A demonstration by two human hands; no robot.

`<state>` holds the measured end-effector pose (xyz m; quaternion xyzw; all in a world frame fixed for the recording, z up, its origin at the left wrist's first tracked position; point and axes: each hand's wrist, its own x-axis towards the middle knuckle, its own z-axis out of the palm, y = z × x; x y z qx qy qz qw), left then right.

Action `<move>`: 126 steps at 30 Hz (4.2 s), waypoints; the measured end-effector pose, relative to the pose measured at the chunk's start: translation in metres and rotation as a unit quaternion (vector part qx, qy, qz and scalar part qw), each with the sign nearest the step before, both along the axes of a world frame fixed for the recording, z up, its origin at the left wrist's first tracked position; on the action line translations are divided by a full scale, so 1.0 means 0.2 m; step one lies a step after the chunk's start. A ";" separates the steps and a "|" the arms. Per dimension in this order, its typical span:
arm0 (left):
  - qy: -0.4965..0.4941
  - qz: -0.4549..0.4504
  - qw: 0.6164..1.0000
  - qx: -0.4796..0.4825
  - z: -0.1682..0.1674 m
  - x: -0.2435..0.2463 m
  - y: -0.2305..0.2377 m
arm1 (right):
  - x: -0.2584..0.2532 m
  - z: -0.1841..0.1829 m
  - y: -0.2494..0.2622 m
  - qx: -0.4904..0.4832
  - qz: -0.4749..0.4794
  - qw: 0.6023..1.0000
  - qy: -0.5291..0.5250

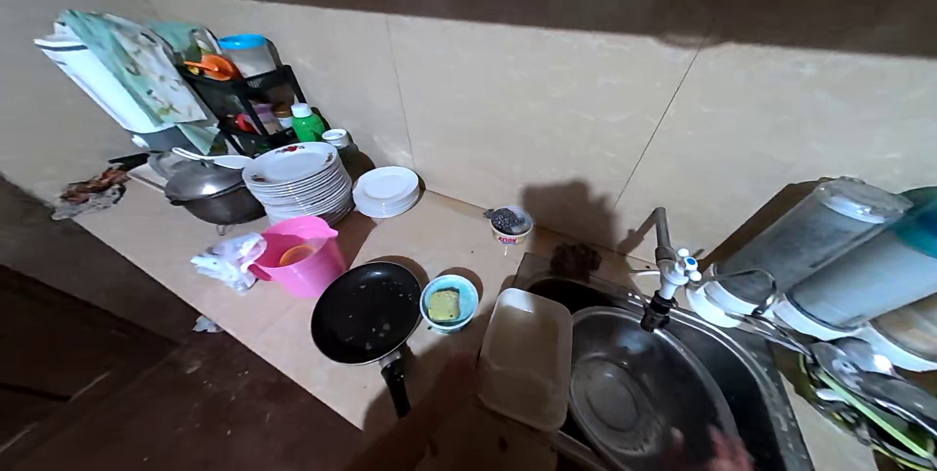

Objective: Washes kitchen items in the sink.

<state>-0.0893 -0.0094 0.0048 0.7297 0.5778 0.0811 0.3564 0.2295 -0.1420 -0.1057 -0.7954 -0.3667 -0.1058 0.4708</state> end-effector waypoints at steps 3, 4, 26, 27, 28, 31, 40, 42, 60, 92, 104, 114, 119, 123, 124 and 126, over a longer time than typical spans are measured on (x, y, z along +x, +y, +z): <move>-0.029 -0.007 1.000 -0.008 -0.03 -0.03 0.01 | -0.27 0.04 0.04 0.016 0.290 0.941 0.171; -0.032 -0.010 0.999 -0.019 -0.03 -0.03 0.01 | -0.35 0.05 0.07 0.006 0.353 0.897 0.266; 0.010 0.209 0.971 0.119 -0.12 -0.79 -0.06 | -0.67 -0.01 0.21 0.004 0.355 0.890 0.286; 0.037 0.188 0.975 0.110 -0.10 -0.82 0.00 | -0.66 -0.02 0.21 0.005 0.362 0.893 0.268; 0.081 0.167 0.976 0.111 -0.08 -0.85 0.06 | -0.66 -0.03 0.21 0.004 0.367 0.896 0.251; 0.202 0.142 0.956 0.161 0.00 -0.86 0.18 | -0.65 -0.06 0.20 -0.005 0.386 0.901 0.200; 0.107 -0.111 0.970 0.190 -0.08 -0.31 0.46 | -0.67 -0.04 0.19 0.039 0.428 0.866 0.255; 0.110 -0.093 0.969 0.201 -0.10 -0.27 0.53 | -0.68 0.01 0.18 0.053 0.438 0.839 0.318; 0.206 0.011 0.968 0.143 -0.03 -0.15 0.66 | -0.71 0.18 0.43 0.121 0.268 0.483 0.825; 0.066 -0.026 0.982 0.176 -0.09 -0.18 0.55 | -0.60 -0.09 0.25 0.059 0.528 0.804 0.266; 0.013 -0.013 0.981 0.195 -0.10 -0.25 0.54 | -0.59 0.16 0.34 -0.091 0.463 0.713 0.519; 0.057 0.062 0.972 0.218 -0.08 -0.22 0.50 | -0.55 0.07 0.37 -0.049 0.472 0.655 0.588; 0.073 0.092 0.970 0.212 -0.06 -0.13 0.41 | -0.56 0.10 0.33 -0.030 0.497 0.669 0.552; 0.057 0.093 0.975 0.192 -0.05 -0.20 0.44 | -0.59 0.13 0.28 -0.053 0.546 0.680 0.486; 0.060 0.115 0.972 0.196 -0.07 -0.20 0.44 | -0.60 0.12 0.26 -0.071 0.551 0.686 0.471; 0.079 0.103 0.972 0.198 -0.11 -0.21 0.41 | -0.61 0.12 0.23 -0.106 0.537 0.711 0.441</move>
